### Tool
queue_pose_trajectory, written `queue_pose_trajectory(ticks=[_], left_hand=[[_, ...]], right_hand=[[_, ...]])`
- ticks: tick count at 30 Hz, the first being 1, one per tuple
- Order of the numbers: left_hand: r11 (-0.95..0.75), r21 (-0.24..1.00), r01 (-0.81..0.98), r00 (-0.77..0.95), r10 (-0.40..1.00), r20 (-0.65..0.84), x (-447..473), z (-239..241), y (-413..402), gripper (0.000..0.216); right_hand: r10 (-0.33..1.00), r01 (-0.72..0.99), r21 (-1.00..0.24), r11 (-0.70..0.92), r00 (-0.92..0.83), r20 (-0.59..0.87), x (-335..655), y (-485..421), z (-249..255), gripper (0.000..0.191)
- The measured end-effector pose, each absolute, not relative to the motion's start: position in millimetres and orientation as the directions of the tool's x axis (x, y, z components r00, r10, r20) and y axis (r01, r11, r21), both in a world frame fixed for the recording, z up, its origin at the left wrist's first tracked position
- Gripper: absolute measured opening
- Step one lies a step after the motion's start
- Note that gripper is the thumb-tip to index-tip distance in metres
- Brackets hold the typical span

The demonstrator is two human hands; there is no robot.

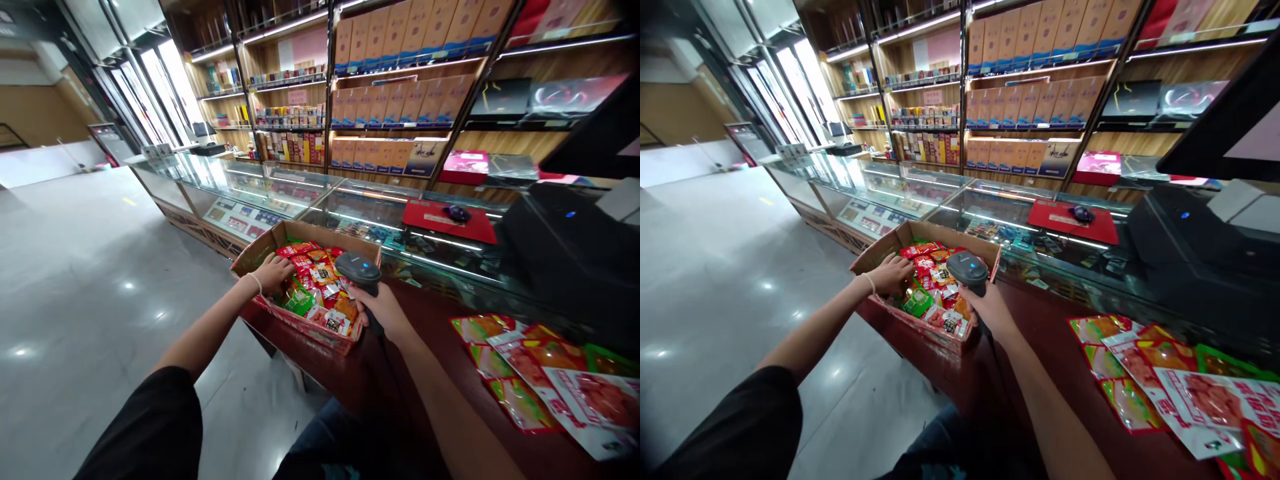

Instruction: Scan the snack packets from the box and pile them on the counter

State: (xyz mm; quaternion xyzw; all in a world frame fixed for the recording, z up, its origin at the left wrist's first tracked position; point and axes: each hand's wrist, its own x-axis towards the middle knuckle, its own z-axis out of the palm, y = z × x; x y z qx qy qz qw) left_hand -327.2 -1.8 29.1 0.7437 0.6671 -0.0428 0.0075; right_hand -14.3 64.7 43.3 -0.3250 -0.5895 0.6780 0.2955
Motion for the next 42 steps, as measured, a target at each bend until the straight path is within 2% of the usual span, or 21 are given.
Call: queue_pose_trajectory(ticks=[2, 5, 7, 9, 11, 13, 14, 17, 21, 27, 31, 34, 39, 42], left_hand=[[-0.128, -0.013, 0.992, 0.126, 0.986, -0.113, -325, 31, 0, 0.056], [-0.162, 0.143, 0.976, 0.189, 0.961, -0.204, -327, 41, 1, 0.026], [-0.143, 0.289, 0.946, 0.191, 0.971, -0.145, -328, 53, -1, 0.02], [-0.074, 0.485, 0.871, 0.075, 0.997, 0.017, -327, 66, -4, 0.023], [-0.018, 0.738, 0.674, -0.141, 0.978, 0.152, -320, 75, -6, 0.029], [-0.03, 0.941, 0.337, -0.323, 0.935, 0.146, -308, 80, -4, 0.034], [-0.049, 0.987, 0.156, -0.376, 0.92, 0.105, -301, 81, -2, 0.035], [-0.092, 0.971, -0.219, -0.437, 0.899, -0.013, -277, 81, 7, 0.032], [-0.115, 0.926, -0.359, -0.438, 0.897, -0.058, -252, 82, 16, 0.028], [-0.12, 0.917, -0.379, -0.41, 0.911, -0.05, -227, 86, 28, 0.026], [-0.146, 0.92, -0.362, -0.4, 0.916, -0.012, -212, 85, 33, 0.031], [-0.151, 0.928, -0.34, -0.379, 0.925, 0.012, -202, 85, 36, 0.035], [-0.121, 0.955, -0.272, -0.343, 0.939, 0.021, -173, 90, 46, 0.038], [-0.071, 0.974, -0.216, -0.269, 0.963, 0.011, -143, 88, 63, 0.042]], right_hand=[[0.779, -0.022, -0.99, -0.136, -0.62, -0.093, -13, 63, 47, 0.036], [0.787, -0.023, -0.994, -0.111, -0.613, -0.074, -12, 60, 53, 0.033], [0.794, -0.027, -0.995, -0.097, -0.605, -0.061, -11, 58, 55, 0.032], [0.806, -0.031, -0.995, -0.097, -0.589, -0.06, -8, 57, 56, 0.034], [0.82, -0.042, -0.995, -0.093, -0.57, -0.052, -3, 56, 56, 0.035], [0.833, -0.055, -0.996, -0.075, -0.552, -0.032, 4, 55, 58, 0.037], [0.84, -0.055, -0.996, -0.064, -0.542, -0.024, 9, 55, 58, 0.037], [0.862, -0.023, -1.0, -0.02, -0.507, -0.005, 26, 52, 60, 0.04], [0.869, 0.018, -1.0, 0.001, -0.494, -0.008, 49, 47, 60, 0.037], [0.846, 0.057, -0.997, 0.043, -0.532, 0.006, 75, 33, 62, 0.057], [0.849, 0.126, -0.982, 0.141, -0.525, 0.055, 88, 25, 63, 0.037], [0.854, 0.118, -0.98, 0.158, -0.514, 0.076, 100, 21, 62, 0.029], [0.89, 0.09, -0.99, 0.108, -0.453, 0.056, 129, 17, 50, 0.031], [0.945, 0.065, -0.997, 0.04, -0.326, 0.016, 155, 18, 37, 0.036]])
